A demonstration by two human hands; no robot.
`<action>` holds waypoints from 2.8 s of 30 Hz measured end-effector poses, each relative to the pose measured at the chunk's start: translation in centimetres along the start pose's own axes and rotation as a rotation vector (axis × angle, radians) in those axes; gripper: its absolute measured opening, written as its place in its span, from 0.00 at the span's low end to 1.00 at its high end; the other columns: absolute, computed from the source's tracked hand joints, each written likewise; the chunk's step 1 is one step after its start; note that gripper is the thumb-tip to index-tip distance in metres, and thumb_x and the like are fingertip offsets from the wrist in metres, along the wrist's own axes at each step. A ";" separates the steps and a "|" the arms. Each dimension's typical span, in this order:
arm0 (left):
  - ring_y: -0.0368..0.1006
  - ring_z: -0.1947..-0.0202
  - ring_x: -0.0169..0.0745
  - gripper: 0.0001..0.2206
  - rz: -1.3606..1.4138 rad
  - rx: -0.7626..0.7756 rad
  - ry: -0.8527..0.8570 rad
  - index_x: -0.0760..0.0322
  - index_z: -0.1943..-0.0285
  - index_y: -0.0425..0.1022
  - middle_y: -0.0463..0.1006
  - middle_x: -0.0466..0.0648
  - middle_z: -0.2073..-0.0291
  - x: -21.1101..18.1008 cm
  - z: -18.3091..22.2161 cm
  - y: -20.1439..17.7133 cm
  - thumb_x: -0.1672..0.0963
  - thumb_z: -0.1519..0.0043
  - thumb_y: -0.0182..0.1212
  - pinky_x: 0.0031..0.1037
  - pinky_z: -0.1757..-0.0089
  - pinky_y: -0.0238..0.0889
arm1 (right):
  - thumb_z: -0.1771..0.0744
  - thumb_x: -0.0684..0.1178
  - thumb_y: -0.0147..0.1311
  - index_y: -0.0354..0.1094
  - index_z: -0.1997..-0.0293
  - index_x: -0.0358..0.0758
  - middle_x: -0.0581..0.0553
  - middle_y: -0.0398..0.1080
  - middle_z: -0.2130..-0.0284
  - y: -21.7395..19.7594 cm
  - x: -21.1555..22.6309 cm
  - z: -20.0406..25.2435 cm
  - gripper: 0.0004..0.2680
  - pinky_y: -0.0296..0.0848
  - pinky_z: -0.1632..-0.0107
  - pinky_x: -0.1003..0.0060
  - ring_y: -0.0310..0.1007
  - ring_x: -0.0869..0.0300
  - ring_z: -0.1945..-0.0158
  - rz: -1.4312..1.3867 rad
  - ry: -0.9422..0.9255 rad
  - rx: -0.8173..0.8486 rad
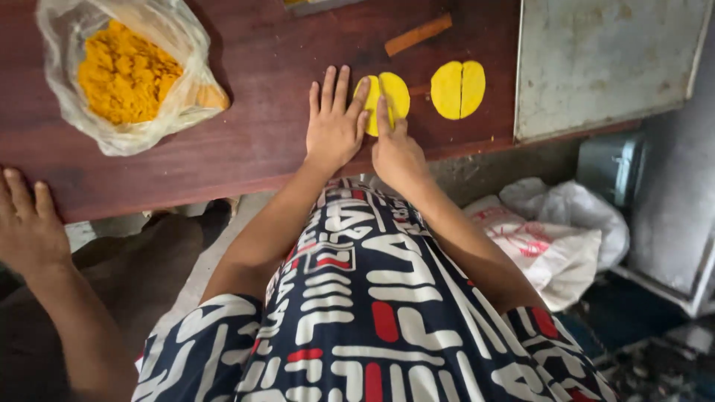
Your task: Flattening yellow dough balls, cutting them into semi-circles, and placing them on a baking tray.
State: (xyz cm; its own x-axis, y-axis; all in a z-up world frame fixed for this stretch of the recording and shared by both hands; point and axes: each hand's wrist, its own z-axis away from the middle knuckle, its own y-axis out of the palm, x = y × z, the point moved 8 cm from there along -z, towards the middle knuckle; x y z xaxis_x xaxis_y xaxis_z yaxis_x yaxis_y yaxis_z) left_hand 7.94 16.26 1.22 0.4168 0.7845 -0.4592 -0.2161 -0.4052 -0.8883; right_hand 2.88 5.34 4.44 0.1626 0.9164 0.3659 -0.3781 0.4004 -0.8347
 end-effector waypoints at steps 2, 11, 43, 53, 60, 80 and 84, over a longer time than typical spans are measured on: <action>0.42 0.23 0.63 0.25 0.019 -0.006 0.012 0.54 0.21 0.59 0.52 0.60 0.23 -0.3 0.3 -0.4 0.49 0.29 0.49 0.58 0.31 0.35 | 0.33 0.45 0.50 0.30 0.21 0.40 0.15 0.59 0.43 -0.3 0.1 3.3 0.32 0.76 0.61 0.41 0.75 0.29 0.62 0.003 0.069 0.064; 0.53 0.27 0.61 0.27 0.167 -0.201 -0.001 0.68 0.26 0.63 0.62 0.59 0.30 0.3 -1.4 -1.8 0.53 0.34 0.59 0.54 0.32 0.45 | 0.32 0.43 0.51 0.38 0.23 0.43 0.19 0.61 0.46 -1.5 -8.9 8.9 0.28 0.75 0.56 0.50 0.73 0.37 0.56 -0.253 0.102 0.139; 0.79 0.60 0.32 0.08 0.758 -0.504 -0.622 0.71 0.52 0.74 0.82 0.49 0.63 1.6 5.2 -11.3 0.61 0.37 0.66 0.26 0.58 0.74 | 0.38 0.48 0.67 0.63 0.42 0.35 0.35 0.67 0.55 -4.9 -3.1 -7.2 0.21 0.69 0.46 0.49 0.68 0.42 0.49 -0.006 -0.758 -0.165; 0.79 0.63 0.37 0.07 0.684 -0.520 -0.540 0.70 0.52 0.77 0.81 0.52 0.61 6.5 6.3 -13.3 0.62 0.36 0.66 0.26 0.60 0.71 | 0.38 0.45 0.67 0.68 0.56 0.39 0.38 0.73 0.61 -4.2 -5.2 -9.0 0.12 0.71 0.52 0.50 0.72 0.43 0.55 -0.066 -0.498 -0.120; 0.78 0.66 0.38 0.07 0.775 -0.403 -0.498 0.68 0.51 0.78 0.82 0.52 0.63 8.8 6.2 -13.3 0.61 0.37 0.66 0.28 0.62 0.71 | 0.34 0.40 0.60 0.73 0.50 0.35 0.50 0.75 0.63 -11.5 -5.4 -9.7 0.08 0.75 0.58 0.68 0.74 0.66 0.61 -0.459 -0.274 0.270; 0.77 0.66 0.40 0.08 0.780 -0.400 -0.457 0.66 0.52 0.77 0.81 0.51 0.62 14.4 7.3 -14.9 0.60 0.38 0.67 0.28 0.63 0.69 | 0.28 0.62 0.47 0.42 0.25 0.23 0.21 0.43 0.27 -10.8 2.4 -29.4 0.30 0.44 0.26 0.40 0.41 0.36 0.23 0.297 -0.160 -0.299; 0.75 0.71 0.37 0.09 0.826 -0.299 -0.549 0.65 0.52 0.78 0.81 0.50 0.66 13.2 5.8 -14.7 0.60 0.40 0.67 0.25 0.65 0.68 | 0.29 0.73 0.28 0.21 0.23 0.25 0.24 0.18 0.25 -8.4 4.5 -30.3 0.37 0.26 0.24 0.41 0.15 0.39 0.21 0.317 0.099 0.052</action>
State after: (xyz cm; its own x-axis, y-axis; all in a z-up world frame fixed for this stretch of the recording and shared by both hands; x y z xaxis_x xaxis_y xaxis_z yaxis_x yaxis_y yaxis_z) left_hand 11.48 35.36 8.22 -0.2378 0.2850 -0.9286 0.0077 -0.9554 -0.2952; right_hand 34.42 6.12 0.65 0.1159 0.9921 0.0478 -0.4700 0.0972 -0.8773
